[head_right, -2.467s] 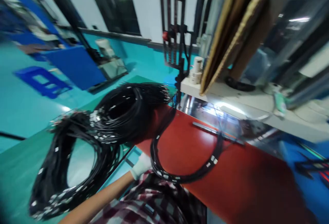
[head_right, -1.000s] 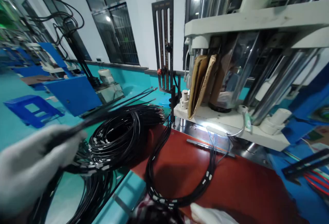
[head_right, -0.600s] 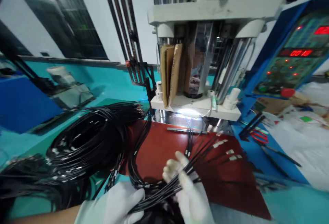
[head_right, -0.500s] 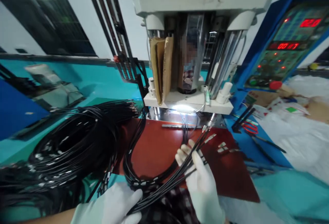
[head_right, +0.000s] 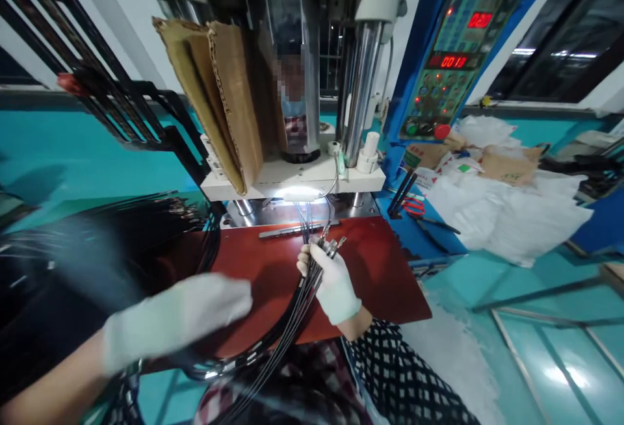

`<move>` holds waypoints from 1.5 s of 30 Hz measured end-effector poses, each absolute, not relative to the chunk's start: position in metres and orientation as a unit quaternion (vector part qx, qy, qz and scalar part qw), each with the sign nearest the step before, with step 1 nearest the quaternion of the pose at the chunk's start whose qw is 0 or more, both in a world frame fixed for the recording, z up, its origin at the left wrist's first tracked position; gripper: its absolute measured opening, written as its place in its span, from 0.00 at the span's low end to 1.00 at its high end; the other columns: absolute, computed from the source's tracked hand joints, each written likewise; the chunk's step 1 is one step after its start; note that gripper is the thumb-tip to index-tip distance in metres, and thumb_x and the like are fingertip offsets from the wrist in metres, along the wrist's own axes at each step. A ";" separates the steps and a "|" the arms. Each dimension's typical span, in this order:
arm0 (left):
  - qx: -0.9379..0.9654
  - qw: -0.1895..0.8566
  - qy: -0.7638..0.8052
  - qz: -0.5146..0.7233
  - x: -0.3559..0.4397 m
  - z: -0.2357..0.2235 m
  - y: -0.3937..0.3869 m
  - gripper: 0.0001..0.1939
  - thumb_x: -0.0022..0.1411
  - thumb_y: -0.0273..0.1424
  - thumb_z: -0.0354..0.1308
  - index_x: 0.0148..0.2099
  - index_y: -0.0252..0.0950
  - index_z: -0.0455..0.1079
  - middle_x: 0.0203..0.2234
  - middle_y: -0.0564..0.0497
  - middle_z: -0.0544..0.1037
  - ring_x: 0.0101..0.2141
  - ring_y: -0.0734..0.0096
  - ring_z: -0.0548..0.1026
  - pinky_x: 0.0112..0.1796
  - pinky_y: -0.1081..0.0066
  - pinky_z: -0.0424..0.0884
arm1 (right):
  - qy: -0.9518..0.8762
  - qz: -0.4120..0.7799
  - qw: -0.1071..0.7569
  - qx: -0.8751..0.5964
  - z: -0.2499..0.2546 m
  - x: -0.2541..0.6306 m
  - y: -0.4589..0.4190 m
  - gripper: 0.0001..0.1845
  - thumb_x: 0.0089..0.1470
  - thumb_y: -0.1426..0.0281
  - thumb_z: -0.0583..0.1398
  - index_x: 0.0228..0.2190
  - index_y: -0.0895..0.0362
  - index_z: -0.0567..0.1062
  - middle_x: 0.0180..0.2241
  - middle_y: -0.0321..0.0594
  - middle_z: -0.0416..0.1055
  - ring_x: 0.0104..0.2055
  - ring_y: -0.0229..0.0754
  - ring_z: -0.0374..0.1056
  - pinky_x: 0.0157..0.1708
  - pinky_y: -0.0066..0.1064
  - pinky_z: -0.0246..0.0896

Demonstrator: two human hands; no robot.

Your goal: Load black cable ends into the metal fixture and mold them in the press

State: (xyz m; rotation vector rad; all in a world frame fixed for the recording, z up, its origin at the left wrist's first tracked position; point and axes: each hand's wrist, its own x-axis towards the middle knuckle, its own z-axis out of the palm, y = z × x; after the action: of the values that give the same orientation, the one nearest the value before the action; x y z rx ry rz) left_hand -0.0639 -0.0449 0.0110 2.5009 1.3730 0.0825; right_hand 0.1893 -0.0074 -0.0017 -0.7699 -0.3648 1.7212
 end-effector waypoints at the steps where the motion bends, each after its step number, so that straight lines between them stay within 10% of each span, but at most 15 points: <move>1: 0.860 0.108 0.498 0.019 -0.051 0.018 -0.017 0.16 0.69 0.41 0.48 0.41 0.39 0.74 0.35 0.46 0.77 0.37 0.63 0.75 0.42 0.68 0.69 | -0.164 0.742 0.561 -0.329 -0.005 0.189 -0.008 0.18 0.41 0.72 0.74 0.35 0.58 0.78 0.34 0.38 0.79 0.35 0.38 0.76 0.39 0.30 0.74; 9: 0.839 0.010 0.545 -0.003 0.018 -0.003 0.095 0.16 0.70 0.39 0.50 0.47 0.33 0.72 0.45 0.40 0.75 0.48 0.54 0.73 0.47 0.62 0.68 | -0.240 0.753 0.455 -0.410 -0.019 0.184 -0.020 0.25 0.40 0.60 0.74 0.36 0.62 0.76 0.27 0.39 0.76 0.25 0.35 0.71 0.26 0.26 0.67; 16: 0.772 0.006 0.634 -0.046 -0.033 -0.005 0.029 0.17 0.71 0.36 0.43 0.50 0.31 0.66 0.32 0.40 0.76 0.30 0.51 0.77 0.32 0.60 0.68 | -0.276 0.764 0.405 -0.420 -0.020 0.190 -0.020 0.23 0.41 0.57 0.73 0.31 0.62 0.78 0.20 0.35 0.69 0.19 0.27 0.56 0.18 0.21 0.48; 21: 0.654 0.260 0.693 0.152 -0.066 0.007 -0.012 0.20 0.71 0.47 0.43 0.36 0.37 0.64 0.20 0.53 0.69 0.20 0.69 0.68 0.25 0.71 0.59 | -0.307 0.786 0.364 -0.394 -0.011 0.185 -0.018 0.20 0.46 0.58 0.71 0.32 0.62 0.79 0.17 0.29 0.61 0.17 0.24 0.48 0.16 0.20 0.38; 29: 0.409 0.744 0.401 0.342 -0.033 -0.018 -0.009 0.28 0.70 0.52 0.42 0.30 0.34 0.64 0.17 0.52 0.68 0.19 0.75 0.65 0.25 0.74 0.63 | -0.456 0.755 0.238 -0.406 0.003 0.159 -0.015 0.14 0.54 0.60 0.64 0.30 0.60 0.79 0.23 0.38 0.74 0.21 0.33 0.67 0.22 0.25 0.63; 45: 0.495 0.625 0.432 0.422 -0.006 -0.017 -0.019 0.20 0.73 0.45 0.44 0.33 0.36 0.62 0.20 0.55 0.69 0.23 0.74 0.68 0.29 0.72 0.66 | -0.581 0.634 0.195 -0.472 0.001 0.145 -0.016 0.10 0.54 0.71 0.57 0.22 0.58 0.72 0.21 0.36 0.73 0.23 0.34 0.68 0.27 0.25 0.65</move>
State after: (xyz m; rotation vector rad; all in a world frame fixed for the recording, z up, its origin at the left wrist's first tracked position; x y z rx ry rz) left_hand -0.0058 -0.0191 -0.0174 1.1359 0.9919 0.9686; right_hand 0.1446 -0.0163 0.0014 -1.3227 -1.6289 1.7773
